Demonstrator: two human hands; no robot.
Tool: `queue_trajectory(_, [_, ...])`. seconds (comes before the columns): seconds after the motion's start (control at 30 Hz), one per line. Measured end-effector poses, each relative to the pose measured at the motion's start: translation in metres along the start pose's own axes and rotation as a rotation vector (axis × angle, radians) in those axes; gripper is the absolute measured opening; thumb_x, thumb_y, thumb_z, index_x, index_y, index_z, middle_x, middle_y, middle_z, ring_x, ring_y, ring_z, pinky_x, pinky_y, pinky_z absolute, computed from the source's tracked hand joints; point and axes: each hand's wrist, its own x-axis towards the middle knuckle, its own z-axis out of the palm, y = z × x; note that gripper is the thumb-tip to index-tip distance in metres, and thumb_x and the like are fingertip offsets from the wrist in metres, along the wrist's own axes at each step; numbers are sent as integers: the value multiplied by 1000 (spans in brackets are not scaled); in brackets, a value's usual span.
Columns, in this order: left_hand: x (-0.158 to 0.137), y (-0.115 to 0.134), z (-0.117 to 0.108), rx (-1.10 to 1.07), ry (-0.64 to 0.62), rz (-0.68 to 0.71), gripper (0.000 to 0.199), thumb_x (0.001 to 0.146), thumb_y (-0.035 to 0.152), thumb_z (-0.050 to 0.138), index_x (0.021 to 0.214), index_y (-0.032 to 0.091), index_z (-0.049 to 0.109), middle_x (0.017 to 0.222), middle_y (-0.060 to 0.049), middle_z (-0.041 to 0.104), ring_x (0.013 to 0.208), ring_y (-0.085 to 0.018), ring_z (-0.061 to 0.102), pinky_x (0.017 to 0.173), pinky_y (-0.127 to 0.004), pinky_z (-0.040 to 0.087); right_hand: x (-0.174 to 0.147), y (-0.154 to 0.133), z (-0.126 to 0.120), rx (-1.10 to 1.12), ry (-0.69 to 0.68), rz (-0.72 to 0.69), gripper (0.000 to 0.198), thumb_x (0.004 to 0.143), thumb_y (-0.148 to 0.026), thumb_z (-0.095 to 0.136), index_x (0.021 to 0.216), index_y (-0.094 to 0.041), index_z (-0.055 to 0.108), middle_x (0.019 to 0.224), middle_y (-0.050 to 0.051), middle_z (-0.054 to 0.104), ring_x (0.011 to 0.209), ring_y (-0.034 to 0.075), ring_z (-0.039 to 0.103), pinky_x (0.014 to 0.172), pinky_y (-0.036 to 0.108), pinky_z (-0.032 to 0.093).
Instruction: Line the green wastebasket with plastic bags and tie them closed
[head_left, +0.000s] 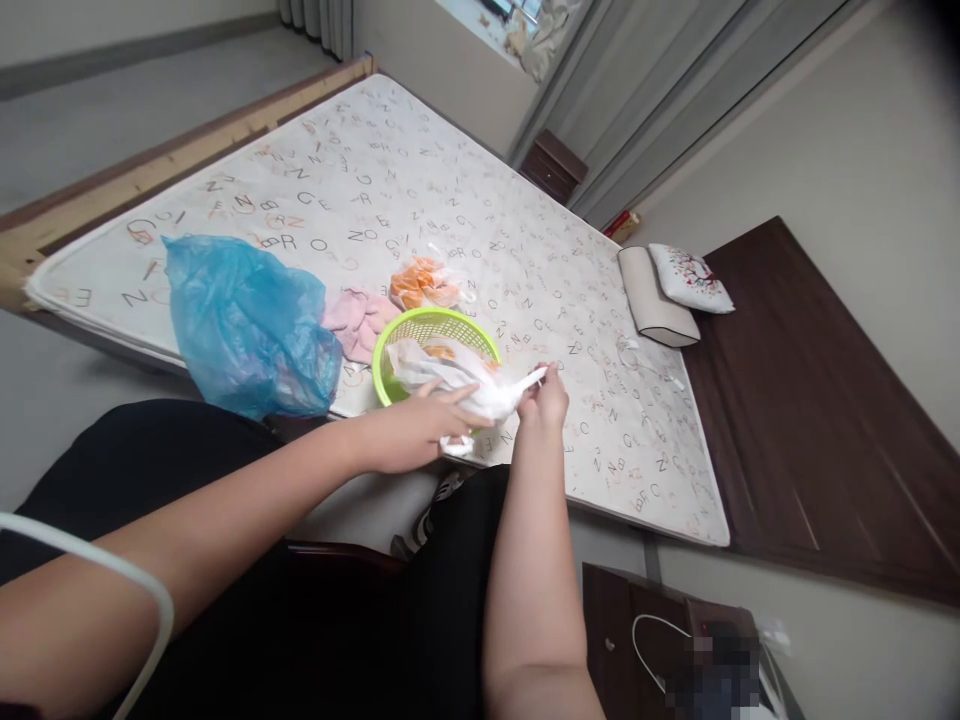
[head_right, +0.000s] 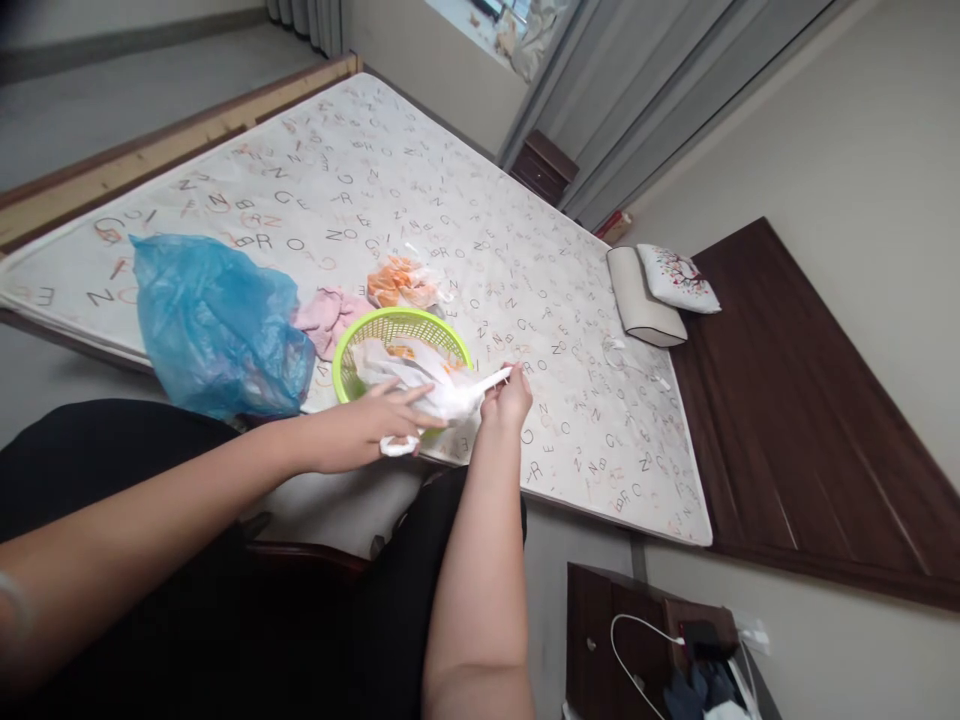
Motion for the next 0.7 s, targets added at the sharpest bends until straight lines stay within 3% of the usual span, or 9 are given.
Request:
queue_trajectory(0.1, [-2,1,4,-72,-92,-3,33,89,12,53,100,29,79,139,-1,68,155,-26,30,127,-52,7,11,3,-10,53,204,68,29,99,-43,56,78,-24,49,68,-4,53,66,13,61,67,26,59])
queue_trajectory(0.17, [-5,-2,0,-114,-83,-26,32,87,13,55,102,29,78,135,-1,70,152,-25,35,127,-49,8,13,6,-11,68,255,112,27,101,-39,50,78,-25,48,67,-4,53,65,13,62,66,28,60])
queue_trajectory(0.33, [-24,-8,-31,-321,-22,-73,17,84,20,63,75,27,76,112,1,78,136,-25,54,122,-37,23,8,18,-4,41,228,142,29,102,-38,48,76,-25,45,65,-5,52,63,13,62,65,28,60])
queue_trajectory(0.47, [-37,-17,-43,-510,-138,-81,27,90,36,62,70,23,75,100,-2,80,105,-23,69,100,-28,43,-11,25,11,18,194,94,30,100,-44,50,77,-25,44,66,-6,52,61,12,61,63,24,57])
queue_trajectory(0.53, [-40,-27,-42,-535,-144,-93,31,94,40,59,74,23,76,109,-2,79,106,-22,69,95,-26,45,-26,21,17,-9,127,30,33,99,-52,49,79,-24,47,71,-5,55,61,11,60,61,23,56])
queue_trajectory(0.6, [-40,-40,-37,-541,-44,-113,32,94,42,59,77,22,77,116,-3,77,109,-21,68,93,-24,45,-44,11,20,-83,-10,-82,35,96,-58,50,89,-24,55,85,-2,63,67,11,63,63,24,55])
queue_trajectory(0.7, [-34,-60,-30,-629,219,-141,33,91,46,64,78,19,76,113,-6,78,106,-22,68,90,-26,47,-76,-8,18,-349,-309,-298,43,87,-52,66,119,-25,61,126,6,66,104,16,68,86,29,57])
